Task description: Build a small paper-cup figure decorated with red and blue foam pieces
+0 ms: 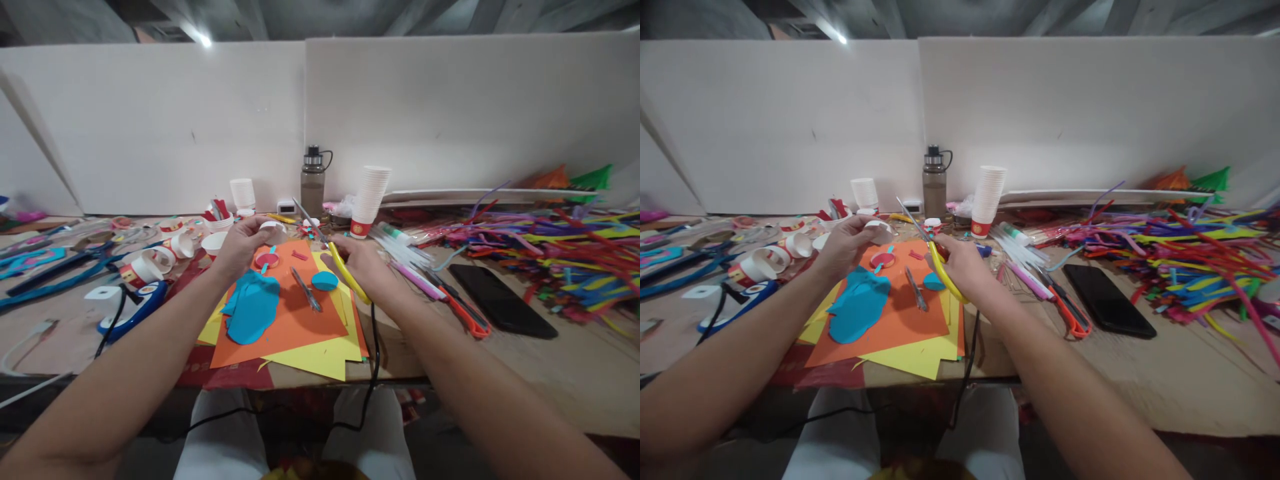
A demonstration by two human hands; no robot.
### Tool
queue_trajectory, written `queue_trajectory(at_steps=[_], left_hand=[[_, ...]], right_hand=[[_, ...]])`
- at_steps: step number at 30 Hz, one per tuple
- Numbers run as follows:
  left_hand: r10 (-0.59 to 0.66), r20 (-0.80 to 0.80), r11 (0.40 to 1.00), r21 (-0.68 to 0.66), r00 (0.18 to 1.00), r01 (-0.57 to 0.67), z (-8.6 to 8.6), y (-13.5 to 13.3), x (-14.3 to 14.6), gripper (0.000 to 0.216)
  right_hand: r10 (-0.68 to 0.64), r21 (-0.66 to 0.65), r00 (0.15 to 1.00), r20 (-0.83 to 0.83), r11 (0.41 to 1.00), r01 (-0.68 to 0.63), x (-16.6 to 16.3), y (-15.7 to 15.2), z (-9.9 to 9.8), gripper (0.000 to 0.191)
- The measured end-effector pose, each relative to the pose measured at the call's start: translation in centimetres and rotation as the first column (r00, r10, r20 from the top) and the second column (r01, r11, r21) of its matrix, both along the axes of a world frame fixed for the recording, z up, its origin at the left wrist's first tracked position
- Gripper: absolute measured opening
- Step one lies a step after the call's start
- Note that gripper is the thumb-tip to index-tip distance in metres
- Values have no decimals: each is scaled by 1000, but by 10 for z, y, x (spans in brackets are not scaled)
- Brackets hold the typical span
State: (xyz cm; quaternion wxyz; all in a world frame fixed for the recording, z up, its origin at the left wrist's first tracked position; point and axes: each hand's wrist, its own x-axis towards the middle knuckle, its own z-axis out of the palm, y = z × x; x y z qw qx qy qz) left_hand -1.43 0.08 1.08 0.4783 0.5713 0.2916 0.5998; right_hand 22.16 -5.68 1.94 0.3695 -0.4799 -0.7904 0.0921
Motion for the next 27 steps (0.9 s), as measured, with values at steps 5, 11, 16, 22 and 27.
queue_trajectory(at_steps=[5, 11, 16, 22, 27], left_hand=[[-63, 41, 998, -15, 997, 64, -3, -9, 9, 34], [-204, 128, 970, -104, 971, 218, -9, -21, 29, 39], [-190, 167, 972, -109, 967, 209, -12, -24, 37, 44], [-215, 47, 972, -89, 975, 219, -21, -25, 39, 40], [-81, -283, 986, 120, 956, 119, -20, -26, 34, 21]], right_hand=[[83, -116, 927, -367, 984, -134, -7, 0, -3, 36], [88, -170, 749, -657, 950, -261, -18, -2, -8, 55], [145, -168, 686, -713, 914, -368, -24, 2, -15, 66], [164, -118, 658, -735, 925, -362, -27, 2, -15, 60], [151, -149, 671, -726, 918, -368, -26, 1, -14, 62]])
